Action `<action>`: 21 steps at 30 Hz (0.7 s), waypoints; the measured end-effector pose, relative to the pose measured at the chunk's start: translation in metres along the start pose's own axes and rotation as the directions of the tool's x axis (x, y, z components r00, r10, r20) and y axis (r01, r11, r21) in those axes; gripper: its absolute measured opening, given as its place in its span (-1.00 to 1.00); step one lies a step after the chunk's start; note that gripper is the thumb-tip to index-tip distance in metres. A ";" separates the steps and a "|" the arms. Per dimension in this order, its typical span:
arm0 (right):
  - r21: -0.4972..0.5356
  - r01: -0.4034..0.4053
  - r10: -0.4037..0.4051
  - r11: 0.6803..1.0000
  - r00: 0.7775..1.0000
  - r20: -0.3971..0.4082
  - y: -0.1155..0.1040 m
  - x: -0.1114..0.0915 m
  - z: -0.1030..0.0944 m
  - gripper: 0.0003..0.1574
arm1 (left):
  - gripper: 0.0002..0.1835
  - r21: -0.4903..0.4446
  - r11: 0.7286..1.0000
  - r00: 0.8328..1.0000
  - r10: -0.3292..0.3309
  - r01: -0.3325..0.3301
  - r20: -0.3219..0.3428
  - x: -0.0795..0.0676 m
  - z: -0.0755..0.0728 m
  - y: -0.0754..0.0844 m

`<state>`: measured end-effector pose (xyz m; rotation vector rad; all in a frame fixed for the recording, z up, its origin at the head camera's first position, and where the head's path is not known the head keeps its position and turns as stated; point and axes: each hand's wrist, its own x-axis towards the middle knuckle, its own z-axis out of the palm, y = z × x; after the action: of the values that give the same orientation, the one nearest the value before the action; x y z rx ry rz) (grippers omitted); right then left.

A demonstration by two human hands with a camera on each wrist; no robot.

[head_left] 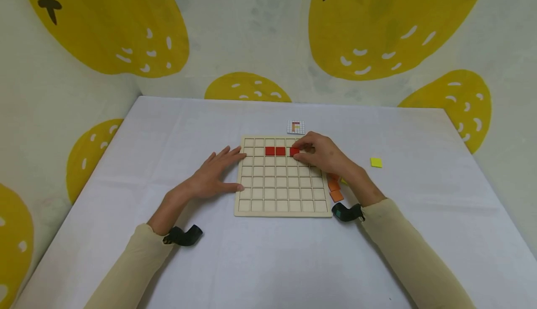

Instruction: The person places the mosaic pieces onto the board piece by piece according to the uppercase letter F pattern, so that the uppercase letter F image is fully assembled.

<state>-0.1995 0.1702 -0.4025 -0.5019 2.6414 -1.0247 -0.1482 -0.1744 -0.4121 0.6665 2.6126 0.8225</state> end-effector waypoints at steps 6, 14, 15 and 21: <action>0.003 0.004 -0.004 1.000 1.000 -0.003 -0.001 0.004 0.001 -0.62 | -0.05 -0.005 1.000 1.000 0.000 0.000 0.002 0.000 0.000 0.000; -0.012 -0.013 0.013 1.000 1.000 0.005 -0.005 0.007 0.002 -0.63 | -0.05 -0.008 1.000 1.000 -0.004 0.004 0.006 0.000 0.000 -0.001; -0.014 -0.013 0.013 1.000 1.000 0.010 -0.005 0.007 0.002 -0.63 | -0.05 -0.007 1.000 1.000 -0.003 0.003 0.005 0.000 0.000 -0.001; -0.010 -0.030 0.030 1.000 0.999 0.023 -0.008 0.007 0.002 -0.63 | -0.05 -0.007 1.000 1.000 -0.004 0.004 0.001 -0.001 0.000 -0.002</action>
<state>-0.2035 0.1604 -0.3993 -0.4720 2.6266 -0.9921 -0.1478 -0.1759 -0.4131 0.6600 2.6086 0.8295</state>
